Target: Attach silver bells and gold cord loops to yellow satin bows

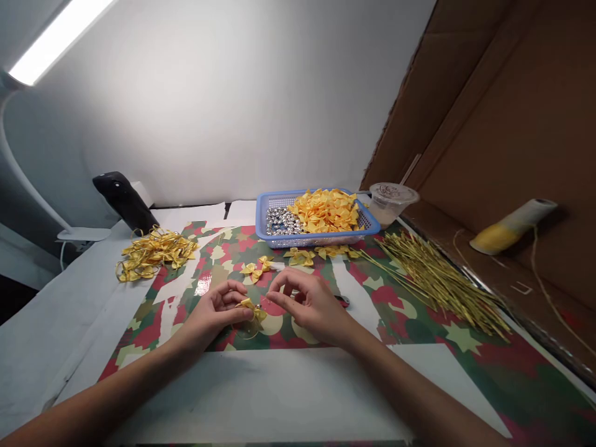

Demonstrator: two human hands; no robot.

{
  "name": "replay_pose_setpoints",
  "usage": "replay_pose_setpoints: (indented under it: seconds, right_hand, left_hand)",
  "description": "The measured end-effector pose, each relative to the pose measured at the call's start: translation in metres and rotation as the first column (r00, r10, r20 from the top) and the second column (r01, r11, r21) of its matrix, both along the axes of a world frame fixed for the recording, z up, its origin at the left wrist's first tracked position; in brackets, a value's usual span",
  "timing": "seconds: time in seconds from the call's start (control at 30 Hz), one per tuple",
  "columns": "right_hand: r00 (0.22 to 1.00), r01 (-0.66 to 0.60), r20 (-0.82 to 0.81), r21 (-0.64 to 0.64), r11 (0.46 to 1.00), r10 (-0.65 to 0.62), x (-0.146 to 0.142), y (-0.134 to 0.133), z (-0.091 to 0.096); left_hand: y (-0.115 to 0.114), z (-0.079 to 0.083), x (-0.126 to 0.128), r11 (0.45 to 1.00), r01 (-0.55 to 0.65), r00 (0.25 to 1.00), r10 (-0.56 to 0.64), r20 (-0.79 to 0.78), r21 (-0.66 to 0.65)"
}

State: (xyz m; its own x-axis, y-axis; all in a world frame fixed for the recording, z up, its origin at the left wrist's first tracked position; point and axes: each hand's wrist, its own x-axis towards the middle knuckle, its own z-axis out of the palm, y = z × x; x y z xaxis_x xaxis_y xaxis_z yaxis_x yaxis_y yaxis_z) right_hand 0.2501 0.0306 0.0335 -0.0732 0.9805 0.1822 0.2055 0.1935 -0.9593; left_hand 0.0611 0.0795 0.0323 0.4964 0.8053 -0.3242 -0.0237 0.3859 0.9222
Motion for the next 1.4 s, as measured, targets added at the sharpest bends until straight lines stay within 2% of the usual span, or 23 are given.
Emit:
replay_pose_setpoints:
  seconds: [0.17,0.43,0.5,0.57,0.67,0.73,0.8,0.87,1.03,1.13,1.23,1.4]
  right_hand:
    - [0.995,0.026,-0.094,-0.084,0.996,-0.034,0.0,0.0,0.001]
    - [0.978,-0.034,-0.21,-0.188,0.982,-0.006,0.004,-0.001,-0.004]
    - [0.989,-0.007,-0.146,-0.137,0.991,-0.013,0.003,-0.002,-0.004]
    - [1.0,0.003,-0.017,-0.031,1.0,-0.003,0.002,-0.002,-0.004]
    - [0.975,-0.143,0.186,0.088,0.986,0.124,0.001,-0.003,-0.005]
    - [0.938,-0.231,0.278,0.062,0.971,0.206,0.001,-0.004,-0.007]
    - [0.915,-0.257,0.318,-0.01,0.966,0.247,0.002,-0.004,-0.008]
    - [0.92,-0.274,0.268,-0.084,0.958,0.287,0.003,-0.004,-0.009]
    - [0.929,-0.367,-0.033,-0.181,0.912,0.368,0.003,-0.001,-0.014]
    - [0.951,-0.308,-0.077,-0.189,0.932,0.299,0.004,0.002,-0.014]
    - [0.975,-0.212,0.031,-0.15,0.966,0.219,0.006,0.002,-0.01]
    - [0.975,-0.145,0.161,-0.049,0.988,0.151,0.009,-0.002,-0.001]
  left_hand:
    - [0.001,-0.003,0.0,1.0,0.009,0.999,-0.01,0.036,0.004]
    - [-0.001,0.0,0.0,1.0,0.002,0.999,-0.001,0.053,-0.019]
    - [0.0,0.0,-0.001,1.0,-0.001,0.998,0.002,0.056,-0.02]
    - [0.0,-0.001,0.0,1.0,-0.002,0.998,0.003,0.056,-0.026]
    - [0.001,-0.002,0.0,1.0,0.003,0.999,-0.001,0.047,-0.028]
    - [0.001,-0.002,0.0,0.999,0.008,0.999,-0.007,0.033,-0.031]
    - [0.002,-0.002,0.0,0.999,0.014,1.0,-0.014,0.022,-0.034]
    - [0.002,-0.002,0.0,0.999,0.016,1.0,-0.015,0.016,-0.03]
    - [0.003,-0.001,0.001,1.0,0.001,1.0,-0.002,-0.01,-0.027]
    - [0.003,0.001,0.001,0.999,-0.002,1.0,0.002,-0.008,-0.035]
    - [0.003,0.001,0.001,0.999,0.005,1.0,-0.005,-0.003,-0.034]
    - [0.002,0.001,0.001,0.999,0.009,1.0,-0.009,-0.012,-0.032]
